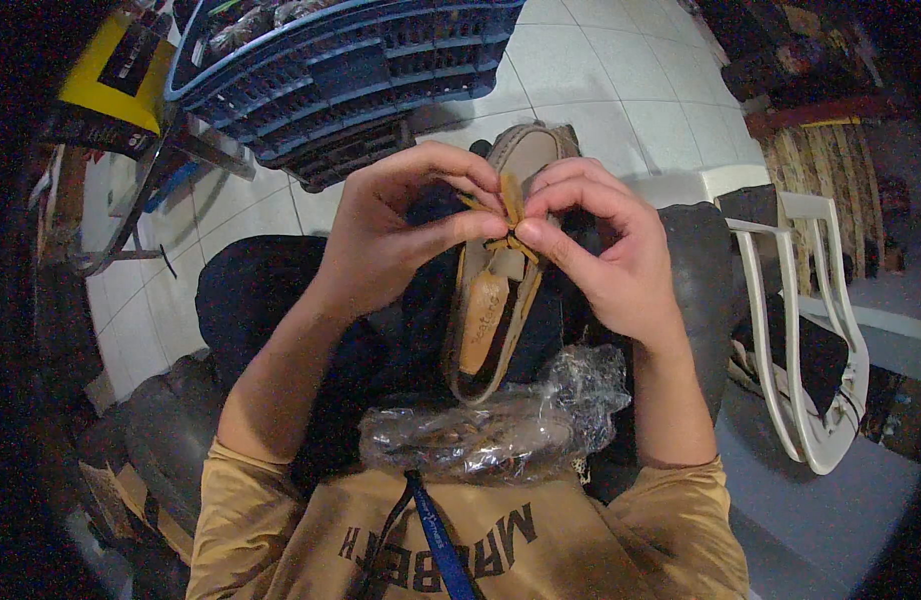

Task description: Tying shoelaces and placing boat shoes into plastic bags for final packaging.

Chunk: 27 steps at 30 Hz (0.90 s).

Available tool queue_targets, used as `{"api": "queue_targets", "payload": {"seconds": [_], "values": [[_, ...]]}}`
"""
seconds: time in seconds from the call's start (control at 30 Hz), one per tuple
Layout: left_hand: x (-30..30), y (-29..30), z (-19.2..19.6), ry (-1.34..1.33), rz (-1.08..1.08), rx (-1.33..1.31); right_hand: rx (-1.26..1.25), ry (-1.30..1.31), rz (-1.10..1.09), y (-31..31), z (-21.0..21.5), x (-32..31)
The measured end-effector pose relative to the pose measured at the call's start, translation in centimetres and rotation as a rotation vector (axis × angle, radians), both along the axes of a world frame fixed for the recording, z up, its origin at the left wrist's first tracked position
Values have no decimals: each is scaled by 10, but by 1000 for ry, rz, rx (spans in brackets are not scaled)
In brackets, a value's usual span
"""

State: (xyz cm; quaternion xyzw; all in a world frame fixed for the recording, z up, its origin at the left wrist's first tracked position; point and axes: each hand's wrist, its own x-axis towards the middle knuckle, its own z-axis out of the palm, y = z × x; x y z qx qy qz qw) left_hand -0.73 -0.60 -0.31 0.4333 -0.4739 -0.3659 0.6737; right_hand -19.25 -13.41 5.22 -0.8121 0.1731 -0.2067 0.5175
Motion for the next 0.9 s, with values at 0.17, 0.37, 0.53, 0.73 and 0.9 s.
{"api": "queue_targets", "payload": {"seconds": [0.17, 0.37, 0.53, 0.73, 0.9], "values": [[-13, 4, -4, -131, 273, 0, -237, -38, -40, 4, 2, 0], [-27, 4, 0, 269, 118, 77, -537, -2, -147, 16, 10, 4], [-25, 3, 3, 360, 83, 75, -854, 28, -148, 25, 18, 12], [-22, 1, -2, 407, 111, 139, -815, 35, -223, 28, 16, 17], [-20, 3, 2, 434, 90, 190, -693, 21, -302, 27, 1, 15]]}}
